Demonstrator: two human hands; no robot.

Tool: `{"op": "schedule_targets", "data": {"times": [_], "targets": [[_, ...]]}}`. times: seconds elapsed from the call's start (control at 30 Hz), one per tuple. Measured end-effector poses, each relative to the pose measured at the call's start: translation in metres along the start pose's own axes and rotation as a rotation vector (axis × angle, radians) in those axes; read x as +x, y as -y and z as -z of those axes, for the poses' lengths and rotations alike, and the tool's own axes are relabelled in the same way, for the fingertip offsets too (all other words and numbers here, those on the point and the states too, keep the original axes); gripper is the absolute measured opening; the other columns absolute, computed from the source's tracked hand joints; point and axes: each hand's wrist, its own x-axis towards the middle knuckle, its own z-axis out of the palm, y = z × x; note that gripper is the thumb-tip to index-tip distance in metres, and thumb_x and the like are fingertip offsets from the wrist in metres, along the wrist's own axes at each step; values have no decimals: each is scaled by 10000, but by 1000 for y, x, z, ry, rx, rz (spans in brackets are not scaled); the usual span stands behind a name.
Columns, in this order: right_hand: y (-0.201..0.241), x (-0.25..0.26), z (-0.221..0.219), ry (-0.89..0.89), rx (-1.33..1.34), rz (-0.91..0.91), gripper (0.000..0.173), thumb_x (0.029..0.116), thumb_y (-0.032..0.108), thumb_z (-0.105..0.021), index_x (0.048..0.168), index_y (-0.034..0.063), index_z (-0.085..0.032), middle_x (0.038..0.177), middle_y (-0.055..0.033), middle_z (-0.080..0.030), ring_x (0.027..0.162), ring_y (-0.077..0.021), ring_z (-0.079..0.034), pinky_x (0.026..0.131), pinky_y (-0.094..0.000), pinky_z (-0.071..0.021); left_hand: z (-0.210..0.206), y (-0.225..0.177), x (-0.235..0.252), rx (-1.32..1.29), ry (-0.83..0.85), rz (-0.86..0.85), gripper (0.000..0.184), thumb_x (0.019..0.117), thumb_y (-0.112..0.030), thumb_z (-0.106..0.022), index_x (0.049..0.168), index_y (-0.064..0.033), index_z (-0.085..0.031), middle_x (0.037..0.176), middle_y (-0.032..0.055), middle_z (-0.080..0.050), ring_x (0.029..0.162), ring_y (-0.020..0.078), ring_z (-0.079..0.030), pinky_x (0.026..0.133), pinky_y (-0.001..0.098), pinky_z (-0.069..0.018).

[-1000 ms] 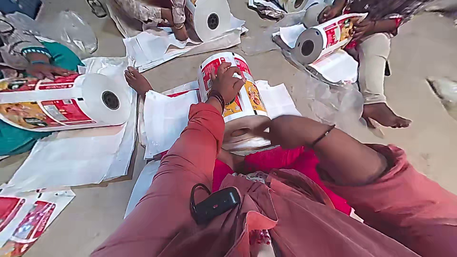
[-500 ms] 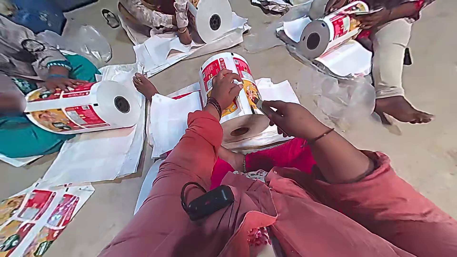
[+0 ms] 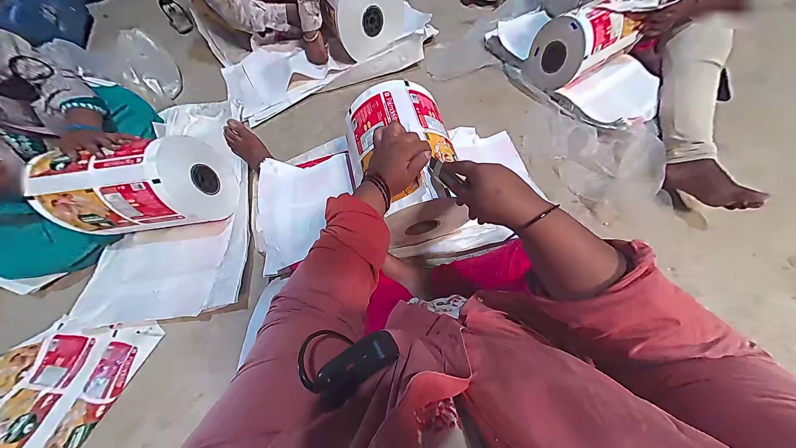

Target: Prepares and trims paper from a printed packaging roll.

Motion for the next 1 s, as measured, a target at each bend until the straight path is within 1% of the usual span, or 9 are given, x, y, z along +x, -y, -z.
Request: {"op": "schedule_targets", "data": {"times": [0.17,0.3,0.43,0.53,0.67,0.77,0.83,0.93,1.0], "targets": [[-19,-16,4,-20,34,-52,418,1119,317,-432,1516,208,-501,887,-107,-723,577,-207,-667,562,-421,-591,24,7,27,253,271,-177,455,1063,-347,-357,1048,-120,-751,1081,113,-695,1192,398,-549,1063,636,-325],[-37,-29,8,-38,130,-153,446,1106,254,-477,1552,252,-457,917,-103,-725,564,-193,-663,545,-398,-593,27,5,46,372,392,-252,478,1055,-365,-356,958,-114,-752,1117,96,-700,1232,382,-538,1027,614,-354],[-55,-41,2,-24,179,-170,462,1101,246,-484,1561,272,-445,948,-100,-730,576,-191,-662,546,-401,-588,33,-8,52,449,561,-224,539,1057,-390,-311,924,-79,-730,1044,148,-718,1218,413,-561,1006,622,-369],[-61,-46,6,-40,205,-156,459,1103,241,-482,1560,270,-449,942,-97,-729,576,-186,-660,552,-396,-584,43,-16,59,459,635,-185,568,1067,-392,-273,961,-92,-744,1052,142,-729,1212,396,-580,1018,616,-364],[-61,-51,8,-33,243,-145,456,1109,257,-478,1563,268,-441,944,-100,-723,574,-175,-659,540,-378,-584,44,-21,55,404,695,-63,569,1072,-385,-283,958,-37,-718,1103,167,-704,1230,410,-555,1010,637,-351],[-56,-52,7,-23,254,-106,458,1107,252,-481,1563,265,-442,943,-93,-722,568,-168,-652,532,-365,-577,41,-26,42,274,655,-19,505,1082,-311,-318,968,-22,-716,1100,161,-695,1228,396,-545,1037,625,-330],[-51,-49,3,-13,241,-69,459,1105,244,-483,1562,259,-447,937,-92,-716,559,-162,-641,530,-360,-572,34,-26,29,153,561,-43,491,1060,-246,-294,910,-32,-709,1045,134,-706,1185,364,-569,1018,598,-342],[-37,-41,-4,8,194,-31,459,1104,240,-483,1561,251,-448,954,-102,-717,578,-178,-654,553,-385,-585,12,-28,5,-33,291,-26,473,1031,-207,-314,853,-22,-712,974,136,-723,1124,355,-608,1052,584,-362],[-27,-37,-7,5,143,-10,454,1103,241,-479,1556,248,-454,954,-106,-721,610,-201,-671,590,-417,-592,-7,-26,-8,-125,88,1,456,1019,-214,-332,801,-25,-686,903,132,-701,1057,354,-610,999,575,-379]]}}
